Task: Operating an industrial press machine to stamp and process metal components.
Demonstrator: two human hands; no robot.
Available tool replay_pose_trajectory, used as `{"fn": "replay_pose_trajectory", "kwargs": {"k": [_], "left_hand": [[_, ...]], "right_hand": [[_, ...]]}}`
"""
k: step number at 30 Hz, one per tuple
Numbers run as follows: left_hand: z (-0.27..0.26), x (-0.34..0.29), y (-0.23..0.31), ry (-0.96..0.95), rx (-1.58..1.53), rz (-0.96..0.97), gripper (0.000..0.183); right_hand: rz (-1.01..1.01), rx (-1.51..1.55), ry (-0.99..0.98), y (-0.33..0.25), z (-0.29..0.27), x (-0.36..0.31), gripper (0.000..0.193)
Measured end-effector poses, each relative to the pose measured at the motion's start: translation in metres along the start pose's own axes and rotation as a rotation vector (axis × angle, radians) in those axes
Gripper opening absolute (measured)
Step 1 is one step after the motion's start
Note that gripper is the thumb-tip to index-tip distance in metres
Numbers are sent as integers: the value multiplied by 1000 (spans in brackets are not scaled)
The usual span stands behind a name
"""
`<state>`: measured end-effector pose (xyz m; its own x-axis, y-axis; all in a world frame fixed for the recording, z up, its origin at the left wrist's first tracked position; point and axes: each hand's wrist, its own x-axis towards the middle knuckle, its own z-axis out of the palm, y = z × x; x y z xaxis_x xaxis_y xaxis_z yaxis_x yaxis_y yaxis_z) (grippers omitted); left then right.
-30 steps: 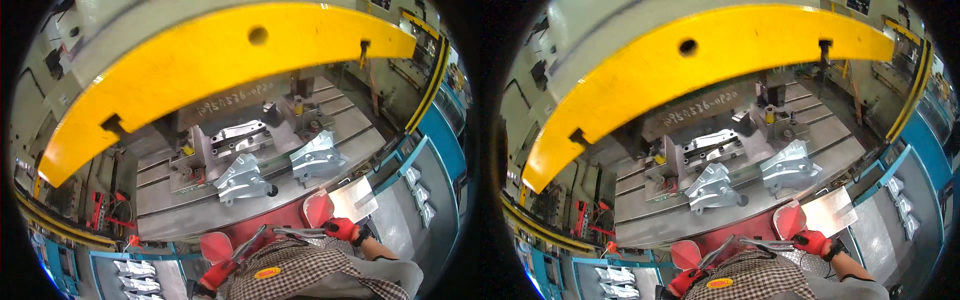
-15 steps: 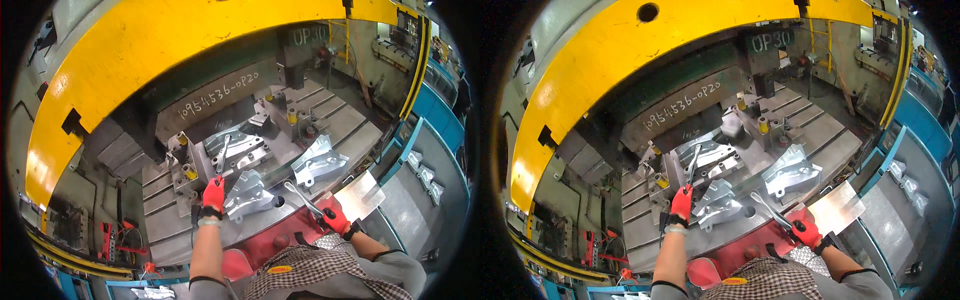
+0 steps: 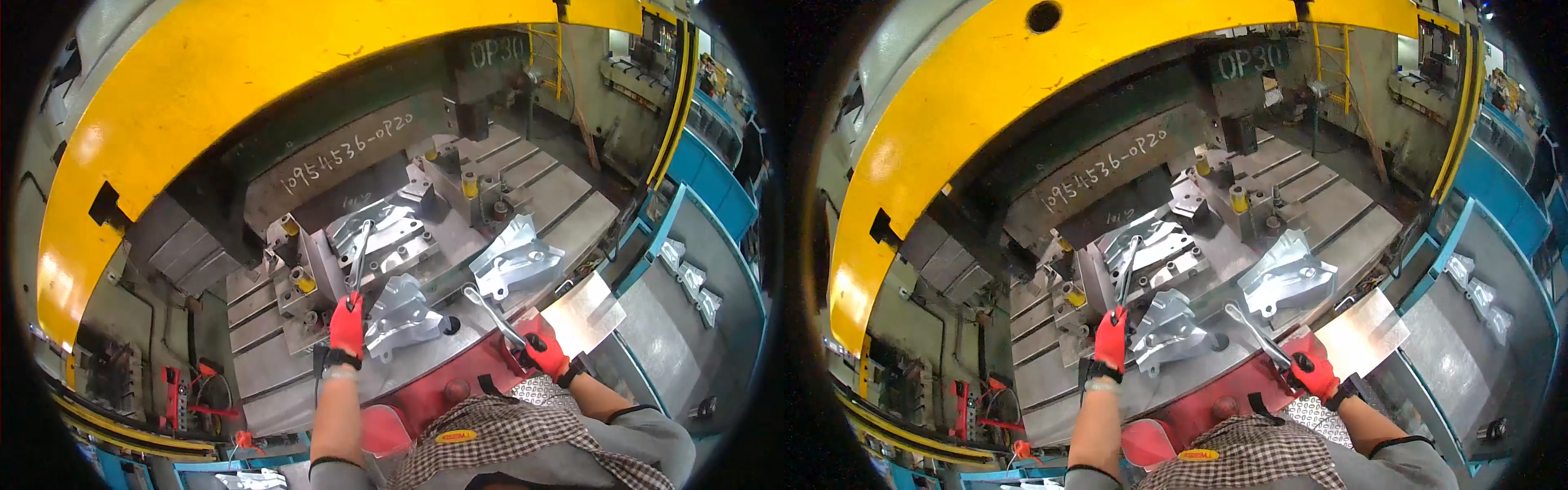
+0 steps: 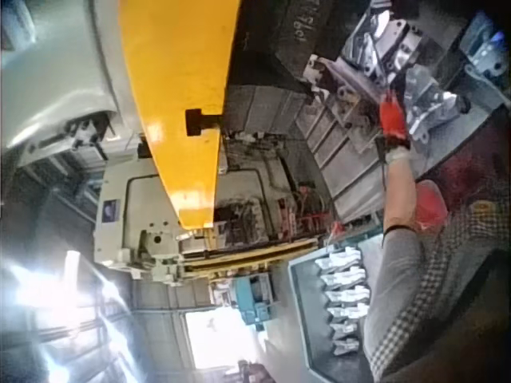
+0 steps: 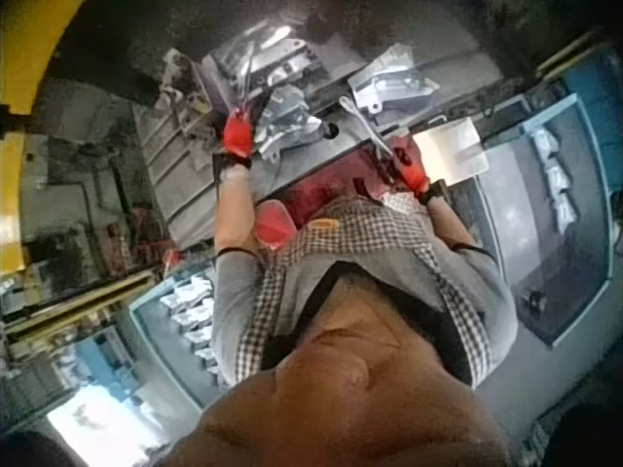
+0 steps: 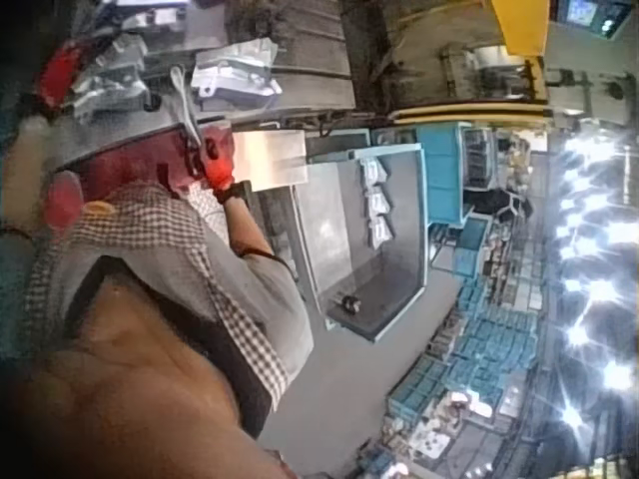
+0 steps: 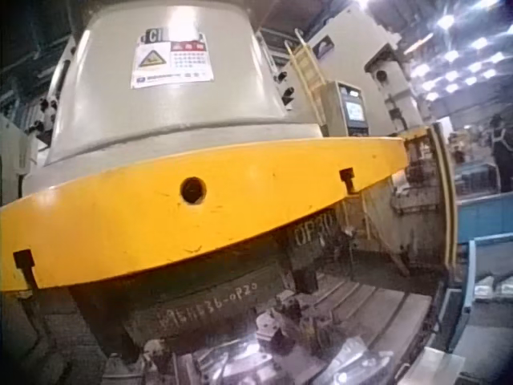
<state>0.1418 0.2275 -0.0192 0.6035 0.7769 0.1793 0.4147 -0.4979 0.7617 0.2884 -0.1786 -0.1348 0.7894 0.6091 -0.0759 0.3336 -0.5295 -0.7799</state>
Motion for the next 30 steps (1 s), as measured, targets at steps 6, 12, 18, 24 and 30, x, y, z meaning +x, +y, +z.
{"fn": "replay_pose_trajectory", "kwargs": {"k": [6, 12, 18, 24, 30], "left_hand": [[-32, -129, -19, -101, -310, -319, 18], [-34, -221, -50, -163, -161, -458, 19], [-11, -236, -98, -203, -145, -291, 15], [-28, -237, -83, -546, -963, -692, 32], [-28, -238, -60, -441, -830, -541, 40]], "right_hand": [[137, 792, -101, 0, -16, -5, 33], [300, 776, -47, -27, -52, -17, 40], [318, 693, -97, -35, -74, -28, 38], [522, 752, -85, -47, -69, -30, 41], [230, 694, -198, -63, -52, 9, 39]]}}
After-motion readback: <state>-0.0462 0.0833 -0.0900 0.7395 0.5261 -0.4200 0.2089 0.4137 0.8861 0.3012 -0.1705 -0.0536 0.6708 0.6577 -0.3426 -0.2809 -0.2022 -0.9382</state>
